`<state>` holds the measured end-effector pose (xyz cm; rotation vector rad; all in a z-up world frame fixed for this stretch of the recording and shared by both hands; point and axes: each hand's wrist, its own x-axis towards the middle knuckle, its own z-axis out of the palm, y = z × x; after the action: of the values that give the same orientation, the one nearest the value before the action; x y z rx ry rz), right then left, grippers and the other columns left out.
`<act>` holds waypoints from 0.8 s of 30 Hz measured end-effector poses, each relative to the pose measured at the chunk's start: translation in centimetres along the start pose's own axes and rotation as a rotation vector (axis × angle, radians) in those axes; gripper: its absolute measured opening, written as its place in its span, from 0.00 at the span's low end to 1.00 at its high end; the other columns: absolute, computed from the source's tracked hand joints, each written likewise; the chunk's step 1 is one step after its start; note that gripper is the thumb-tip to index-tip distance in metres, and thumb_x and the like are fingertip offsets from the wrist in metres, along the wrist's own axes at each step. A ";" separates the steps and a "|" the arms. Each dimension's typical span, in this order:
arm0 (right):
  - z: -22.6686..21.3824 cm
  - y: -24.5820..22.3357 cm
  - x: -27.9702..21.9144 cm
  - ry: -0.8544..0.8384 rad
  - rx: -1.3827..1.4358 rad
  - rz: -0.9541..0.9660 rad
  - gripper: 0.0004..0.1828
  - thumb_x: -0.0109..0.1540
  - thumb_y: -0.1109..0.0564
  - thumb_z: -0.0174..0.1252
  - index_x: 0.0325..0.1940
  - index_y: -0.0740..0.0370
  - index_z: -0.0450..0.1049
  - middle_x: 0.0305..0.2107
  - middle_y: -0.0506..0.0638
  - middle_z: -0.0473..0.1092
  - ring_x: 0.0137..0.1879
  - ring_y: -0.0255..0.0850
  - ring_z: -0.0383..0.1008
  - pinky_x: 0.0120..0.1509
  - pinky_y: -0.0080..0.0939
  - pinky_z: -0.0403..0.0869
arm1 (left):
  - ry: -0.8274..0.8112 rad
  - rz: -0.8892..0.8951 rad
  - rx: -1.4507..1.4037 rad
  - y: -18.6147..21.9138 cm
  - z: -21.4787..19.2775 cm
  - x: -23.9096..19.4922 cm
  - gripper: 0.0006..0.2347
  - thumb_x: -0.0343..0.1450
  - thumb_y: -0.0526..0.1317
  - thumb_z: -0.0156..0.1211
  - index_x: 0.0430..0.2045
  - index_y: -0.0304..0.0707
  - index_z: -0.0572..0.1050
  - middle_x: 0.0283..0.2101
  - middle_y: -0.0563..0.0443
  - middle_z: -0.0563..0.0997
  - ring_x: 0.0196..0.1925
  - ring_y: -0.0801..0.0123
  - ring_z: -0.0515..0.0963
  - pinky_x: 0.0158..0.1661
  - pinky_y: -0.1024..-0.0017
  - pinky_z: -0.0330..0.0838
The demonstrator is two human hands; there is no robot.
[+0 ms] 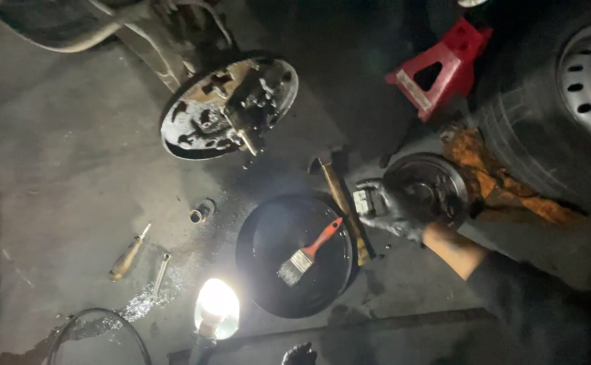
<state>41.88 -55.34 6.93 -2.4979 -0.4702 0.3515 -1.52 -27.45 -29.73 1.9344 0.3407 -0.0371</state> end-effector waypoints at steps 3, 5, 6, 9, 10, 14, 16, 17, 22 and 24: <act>-3.2 -6.2 -2.3 -0.041 0.853 0.050 0.39 0.54 0.66 0.68 0.68 0.58 0.64 0.58 0.49 0.70 0.62 0.37 0.71 0.61 0.40 0.76 | 0.045 -0.014 -0.104 8.2 -2.2 3.4 0.10 0.67 0.40 0.60 0.40 0.42 0.81 0.37 0.52 0.85 0.41 0.71 0.84 0.43 0.70 0.74; -4.2 -8.4 -2.4 -0.030 0.839 -0.058 0.39 0.54 0.69 0.68 0.69 0.60 0.64 0.59 0.50 0.70 0.63 0.38 0.71 0.61 0.40 0.76 | 0.074 -0.017 -0.178 24.6 -6.4 8.0 0.10 0.68 0.38 0.60 0.42 0.40 0.81 0.38 0.50 0.85 0.41 0.69 0.84 0.43 0.70 0.76; -4.8 -9.5 -2.4 -0.019 0.825 -0.164 0.39 0.54 0.71 0.68 0.69 0.62 0.64 0.59 0.51 0.70 0.64 0.38 0.71 0.61 0.40 0.77 | 0.089 -0.015 -0.216 33.3 -10.3 8.1 0.10 0.68 0.37 0.60 0.42 0.40 0.81 0.39 0.49 0.85 0.41 0.69 0.84 0.42 0.69 0.76; -5.6 -13.0 -2.0 -0.115 1.095 -0.044 0.40 0.53 0.73 0.66 0.68 0.60 0.63 0.58 0.50 0.70 0.63 0.38 0.73 0.61 0.41 0.78 | 0.158 -0.004 -0.328 51.1 -14.3 16.4 0.10 0.70 0.34 0.59 0.44 0.38 0.81 0.40 0.47 0.86 0.42 0.66 0.85 0.42 0.68 0.78; -5.8 -14.1 -1.6 -0.121 1.092 -0.060 0.40 0.53 0.73 0.66 0.68 0.60 0.63 0.58 0.50 0.70 0.63 0.38 0.73 0.61 0.41 0.78 | 0.173 0.004 -0.329 52.5 -14.7 17.7 0.10 0.70 0.34 0.59 0.44 0.38 0.81 0.40 0.47 0.86 0.42 0.66 0.85 0.42 0.68 0.78; -5.5 -18.6 -0.3 -0.030 0.974 -0.063 0.38 0.55 0.74 0.64 0.68 0.60 0.65 0.54 0.50 0.71 0.59 0.38 0.74 0.60 0.40 0.79 | 0.345 0.624 0.089 54.4 -15.7 21.3 0.09 0.69 0.34 0.62 0.41 0.38 0.79 0.43 0.41 0.83 0.43 0.59 0.82 0.42 0.63 0.74; -5.5 -20.0 1.5 0.015 0.990 -0.143 0.38 0.56 0.75 0.63 0.69 0.59 0.64 0.54 0.49 0.71 0.60 0.37 0.73 0.60 0.39 0.79 | 0.374 0.768 0.169 54.8 -15.9 23.1 0.09 0.68 0.34 0.63 0.41 0.36 0.78 0.43 0.40 0.82 0.43 0.57 0.80 0.43 0.62 0.73; -5.1 -20.4 2.4 0.076 0.994 -0.190 0.40 0.55 0.74 0.64 0.70 0.58 0.63 0.55 0.49 0.71 0.58 0.38 0.73 0.59 0.39 0.79 | 0.306 0.606 -0.067 55.3 -16.2 23.8 0.09 0.68 0.33 0.64 0.41 0.33 0.78 0.41 0.41 0.83 0.41 0.60 0.81 0.42 0.62 0.74; -5.7 -22.1 6.7 0.064 0.947 -0.321 0.40 0.55 0.75 0.65 0.70 0.61 0.65 0.60 0.50 0.68 0.63 0.38 0.69 0.67 0.42 0.74 | 0.158 0.245 -0.705 58.8 -19.8 28.0 0.09 0.70 0.34 0.65 0.42 0.30 0.80 0.36 0.46 0.85 0.37 0.69 0.82 0.40 0.68 0.77; -5.5 -21.9 8.4 -0.007 1.291 -0.192 0.42 0.53 0.70 0.66 0.70 0.55 0.63 0.58 0.49 0.69 0.60 0.40 0.73 0.61 0.46 0.78 | 0.155 0.281 -0.643 59.9 -21.2 29.7 0.11 0.72 0.35 0.62 0.47 0.30 0.80 0.38 0.49 0.87 0.40 0.71 0.84 0.43 0.72 0.77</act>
<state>45.85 -37.61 22.71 -1.1914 -0.3115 0.4030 39.25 -22.06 27.10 1.3308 0.1505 0.3672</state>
